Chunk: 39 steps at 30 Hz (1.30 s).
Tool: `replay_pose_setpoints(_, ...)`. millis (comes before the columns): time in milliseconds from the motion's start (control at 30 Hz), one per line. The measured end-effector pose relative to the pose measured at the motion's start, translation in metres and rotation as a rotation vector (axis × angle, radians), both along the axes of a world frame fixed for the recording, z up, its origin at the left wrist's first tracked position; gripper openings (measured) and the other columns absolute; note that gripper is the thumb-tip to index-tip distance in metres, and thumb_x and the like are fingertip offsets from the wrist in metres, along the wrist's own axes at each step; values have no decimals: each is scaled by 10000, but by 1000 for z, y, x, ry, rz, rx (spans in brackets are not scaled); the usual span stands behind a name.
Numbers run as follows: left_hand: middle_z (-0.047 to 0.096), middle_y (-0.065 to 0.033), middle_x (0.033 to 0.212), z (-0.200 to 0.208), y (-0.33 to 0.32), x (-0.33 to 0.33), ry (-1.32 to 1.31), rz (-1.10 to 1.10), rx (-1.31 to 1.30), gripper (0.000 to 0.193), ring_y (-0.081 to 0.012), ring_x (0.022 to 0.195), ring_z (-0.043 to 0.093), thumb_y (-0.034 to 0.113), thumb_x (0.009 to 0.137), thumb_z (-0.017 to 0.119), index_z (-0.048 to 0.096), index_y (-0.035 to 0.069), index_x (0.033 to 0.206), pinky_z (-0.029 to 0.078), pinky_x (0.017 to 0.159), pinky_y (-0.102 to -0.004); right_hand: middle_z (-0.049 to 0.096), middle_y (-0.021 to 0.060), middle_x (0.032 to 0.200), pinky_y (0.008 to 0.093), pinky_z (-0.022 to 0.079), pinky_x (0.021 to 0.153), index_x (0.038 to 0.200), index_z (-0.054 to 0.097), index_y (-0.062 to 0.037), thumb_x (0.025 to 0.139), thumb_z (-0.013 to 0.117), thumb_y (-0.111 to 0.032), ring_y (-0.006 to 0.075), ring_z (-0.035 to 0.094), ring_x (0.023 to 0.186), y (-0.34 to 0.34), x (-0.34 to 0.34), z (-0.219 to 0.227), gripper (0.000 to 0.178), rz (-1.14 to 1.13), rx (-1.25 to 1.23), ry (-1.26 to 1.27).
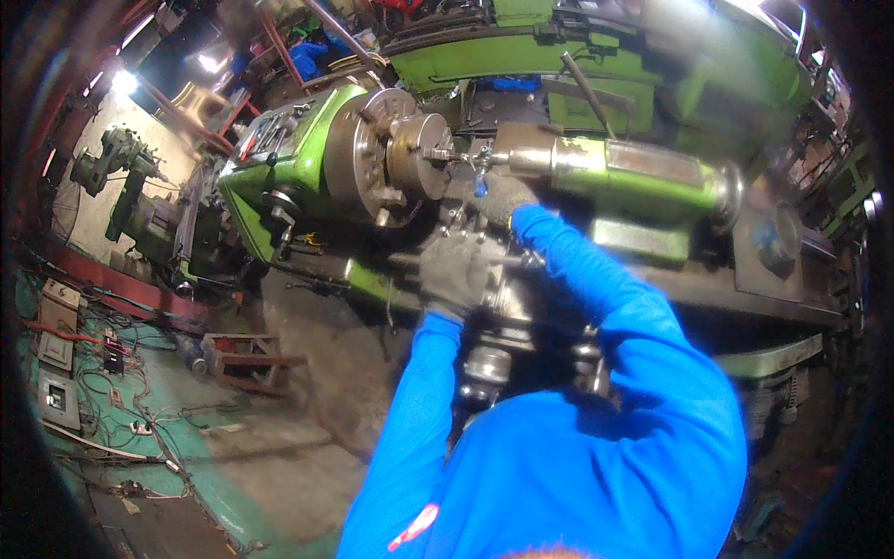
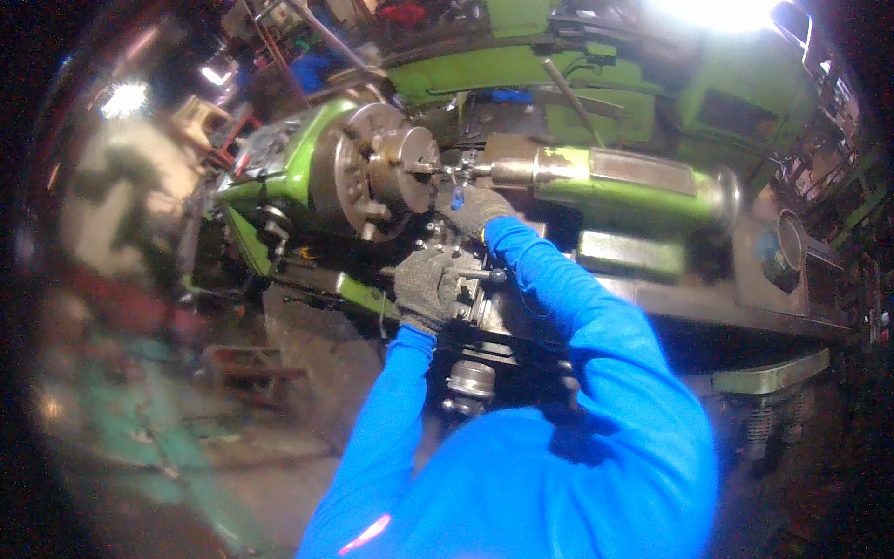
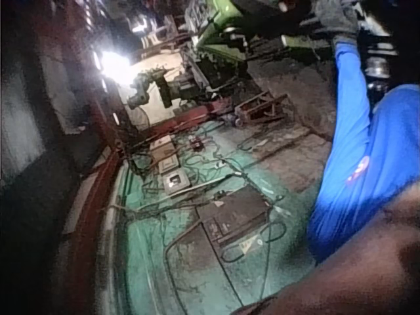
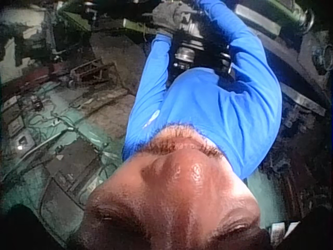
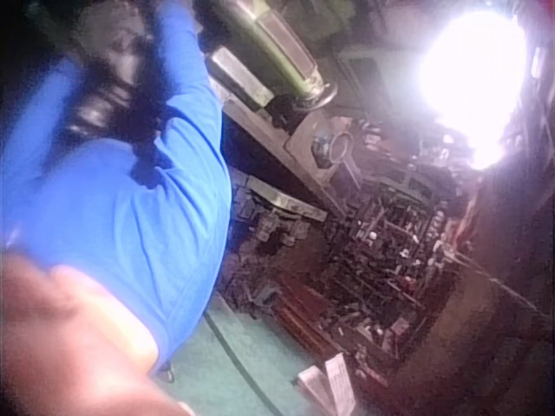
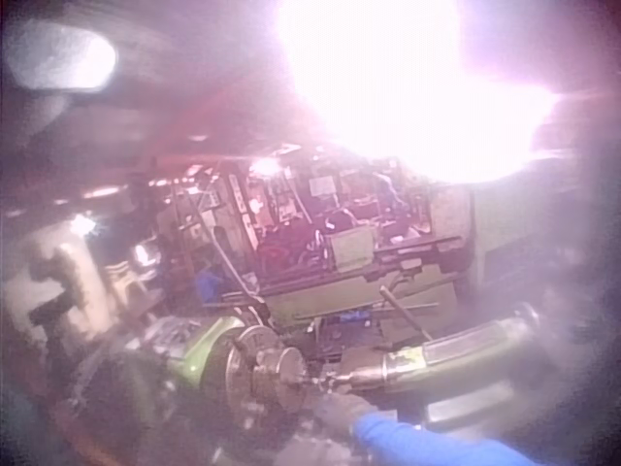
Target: The person operates a green metal lathe, using a caliper to measure a cylindrical workpiece held in the chuck. They repeatedly adjust the tool post and cross-slide while the machine runs, then use the caliper again to check the dimensions of the machined part.
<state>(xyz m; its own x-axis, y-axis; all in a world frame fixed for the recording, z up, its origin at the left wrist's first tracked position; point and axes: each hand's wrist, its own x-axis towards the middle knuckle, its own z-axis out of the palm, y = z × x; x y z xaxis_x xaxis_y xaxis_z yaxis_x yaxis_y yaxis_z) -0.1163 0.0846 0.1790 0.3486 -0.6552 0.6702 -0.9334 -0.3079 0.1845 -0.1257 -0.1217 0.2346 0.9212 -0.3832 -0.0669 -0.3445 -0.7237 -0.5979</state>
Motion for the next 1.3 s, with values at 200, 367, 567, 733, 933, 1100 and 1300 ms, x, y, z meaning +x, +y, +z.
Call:
replay_pose_setpoints(200, 722, -153, 1106, 2, 0, -1, 42, -20, 9, 365, -381, 1071, 662, 369, 964, 581, 725, 89, 1147, 485, 954, -532, 689, 235, 1270, 483, 485, 1074, 1272, 705, -100, 952, 556, -585, 418, 645, 1199, -7, 9, -21, 600, 1, 6, -44)
replay_pose_setpoints(367, 720, -163, 1116, 0, 0, -1, 5, -12, -12, 364, -382, 1080, 659, 366, 960, 585, 723, 89, 1151, 484, 958, -534, 695, 247, 1248, 484, 489, 1070, 1230, 725, -97, 939, 563, -623, 415, 654, 1188, -3, 10, -22, 622, -36, 46, -68)
replay_pose_setpoints(567, 714, -136, 1007, 5, -7, -2, -81, -22, -90, 298, -368, 954, 661, 322, 903, 588, 732, 100, 1040, 502, 867, -507, 682, 255, 1274, 485, 488, 1070, 1281, 680, -56, 939, 559, -630, 412, 648, 1207, -11, 20, -38, 679, -36, -11, -45)
replay_pose_setpoints(733, 705, -134, 978, 11, -6, -3, -23, -34, -59, 284, -369, 936, 656, 302, 885, 593, 726, 95, 1026, 505, 842, -507, 680, 256, 1280, 484, 484, 1080, 1296, 668, -50, 934, 571, -630, 415, 645, 1211, -8, 20, -32, 691, -37, 22, -13)
replay_pose_setpoints(933, 704, -160, 1051, 3, -2, -2, -13, -25, -40, 296, -397, 1026, 655, 332, 960, 584, 707, 78, 1050, 490, 909, -536, 672, 234, 1304, 484, 479, 1085, 1293, 695, -137, 955, 546, -601, 414, 636, 1218, -1, 2, -7, 593, -2, 6, -8)
replay_pose_setpoints(1100, 711, -159, 1058, 6, -2, -2, 1, -20, -13, 335, -396, 1026, 657, 347, 959, 579, 722, 78, 1098, 494, 915, -538, 675, 224, 1299, 485, 480, 1076, 1299, 700, -176, 975, 513, -584, 414, 636, 1212, 5, -13, 14, 553, -23, -7, 4)
replay_pose_setpoints(1300, 716, -151, 1070, 0, -3, 0, -9, -10, -4, 365, -388, 1034, 657, 371, 957, 574, 731, 92, 1131, 495, 925, -534, 685, 234, 1277, 488, 480, 1073, 1277, 709, -125, 954, 532, -609, 418, 646, 1198, -6, 2, -12, 609, -34, 1, -6)
